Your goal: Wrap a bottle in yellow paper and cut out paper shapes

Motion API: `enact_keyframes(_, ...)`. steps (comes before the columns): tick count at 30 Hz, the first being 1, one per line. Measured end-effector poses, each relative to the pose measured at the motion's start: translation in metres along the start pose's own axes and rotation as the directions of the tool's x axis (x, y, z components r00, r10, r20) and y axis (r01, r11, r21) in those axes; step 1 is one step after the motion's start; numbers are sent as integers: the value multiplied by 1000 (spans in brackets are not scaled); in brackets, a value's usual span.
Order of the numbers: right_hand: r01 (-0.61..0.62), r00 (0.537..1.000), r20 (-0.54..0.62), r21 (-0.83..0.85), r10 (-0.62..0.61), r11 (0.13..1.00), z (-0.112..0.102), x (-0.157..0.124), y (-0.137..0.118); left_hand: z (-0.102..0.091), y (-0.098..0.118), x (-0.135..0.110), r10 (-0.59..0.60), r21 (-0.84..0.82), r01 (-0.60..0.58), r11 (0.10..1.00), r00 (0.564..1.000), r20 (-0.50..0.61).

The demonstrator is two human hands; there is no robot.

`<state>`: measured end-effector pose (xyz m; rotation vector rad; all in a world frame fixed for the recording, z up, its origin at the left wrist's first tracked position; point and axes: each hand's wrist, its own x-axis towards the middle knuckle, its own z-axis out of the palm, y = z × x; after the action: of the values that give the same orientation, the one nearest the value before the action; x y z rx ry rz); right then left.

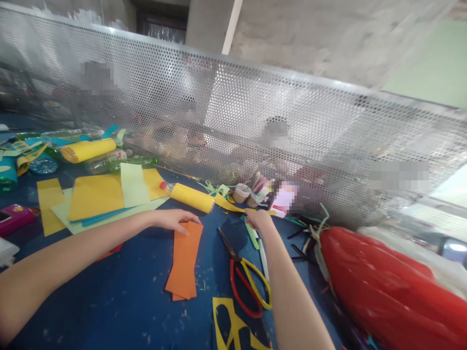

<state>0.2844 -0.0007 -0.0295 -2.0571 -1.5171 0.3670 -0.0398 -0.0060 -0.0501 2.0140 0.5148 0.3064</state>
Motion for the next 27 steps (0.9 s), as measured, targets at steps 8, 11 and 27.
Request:
enact_keyframes(8,128,972,204,-66,-112,990,12,-71,-66,1,7,3,-42,-46,40,998,998,-55)
enact_keyframes(11,184,924,291,235,-250,954,36,-111,-85,4,12,3,-45,-76,36,996,992,-121)
enact_keyframes(27,384,889,126,320,-441,866,54,-121,-49,-74,49,-42,-421,461,373,805,907,1)
